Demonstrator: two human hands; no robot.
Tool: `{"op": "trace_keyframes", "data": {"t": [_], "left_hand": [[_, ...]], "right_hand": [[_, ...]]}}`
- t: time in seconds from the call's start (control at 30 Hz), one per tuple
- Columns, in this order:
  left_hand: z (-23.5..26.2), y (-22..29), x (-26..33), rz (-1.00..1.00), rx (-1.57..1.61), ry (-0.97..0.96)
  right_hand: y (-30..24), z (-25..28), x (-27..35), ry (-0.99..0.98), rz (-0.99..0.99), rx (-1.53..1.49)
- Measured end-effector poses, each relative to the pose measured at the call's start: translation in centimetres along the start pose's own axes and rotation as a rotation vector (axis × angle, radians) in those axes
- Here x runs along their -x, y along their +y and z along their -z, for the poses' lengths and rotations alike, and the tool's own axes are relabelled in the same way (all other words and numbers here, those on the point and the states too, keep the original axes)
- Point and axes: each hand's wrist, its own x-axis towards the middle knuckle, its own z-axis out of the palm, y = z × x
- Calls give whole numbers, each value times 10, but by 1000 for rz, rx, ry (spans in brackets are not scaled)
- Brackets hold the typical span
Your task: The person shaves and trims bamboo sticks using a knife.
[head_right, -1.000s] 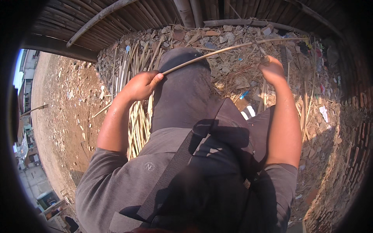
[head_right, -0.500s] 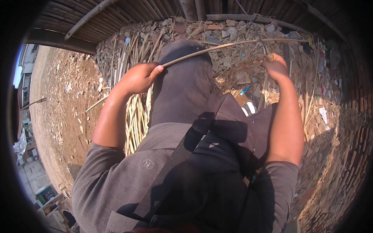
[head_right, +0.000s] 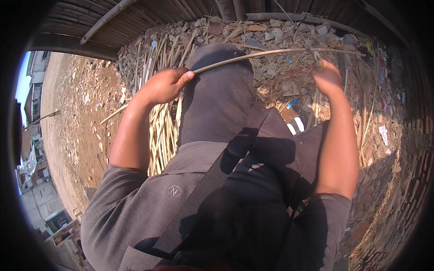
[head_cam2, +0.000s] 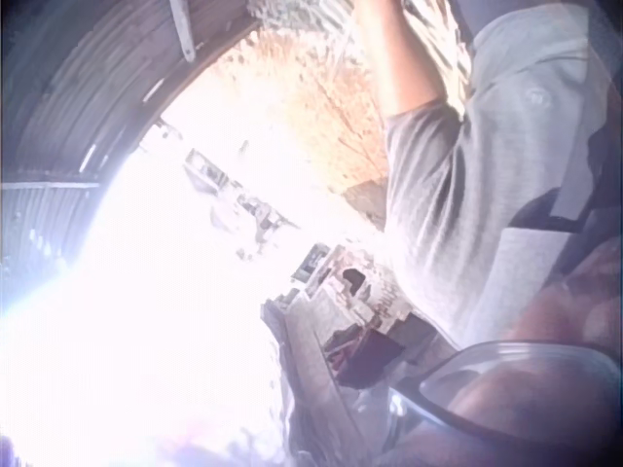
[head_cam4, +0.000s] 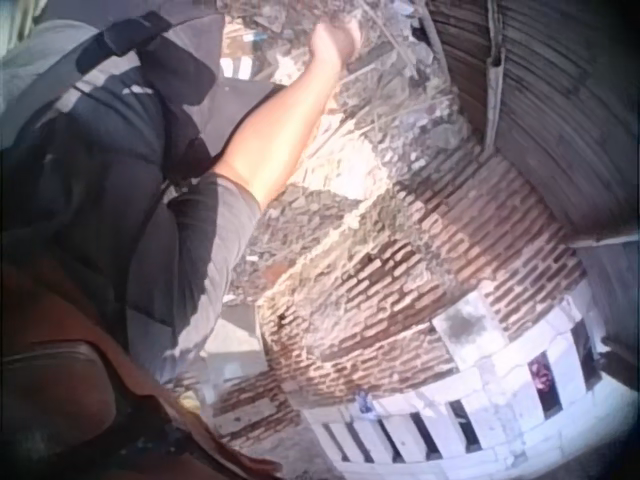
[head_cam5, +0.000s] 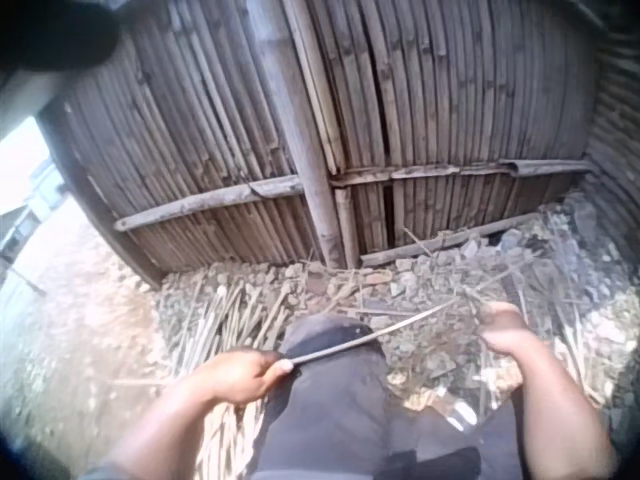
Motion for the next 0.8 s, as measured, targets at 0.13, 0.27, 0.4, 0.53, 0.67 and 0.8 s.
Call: {"op": "trace_keyframes", "data": {"t": [0.13, 0.27, 0.4, 0.53, 0.67, 0.8], "left_hand": [[10, 0, 5, 34, -25, -71], [-2, -10, -2, -37, 26, -33], [0, 5, -1, 14, 58, -39], [0, 4, 12, 82, 69, -53], [-7, 1, 7, -6, -25, 57], [-2, 10, 8, 62, -96, 54]], "right_hand": [[-70, -5, 39, -125, 266, 61], [-17, 0, 4, -17, 33, -125], [-4, -1, 0, -41, -50, -37], [-62, -2, 39, -94, 202, 23], [-7, 3, 2, -167, 40, -86], [13, 9, -12, -89, -166, -80]]}}
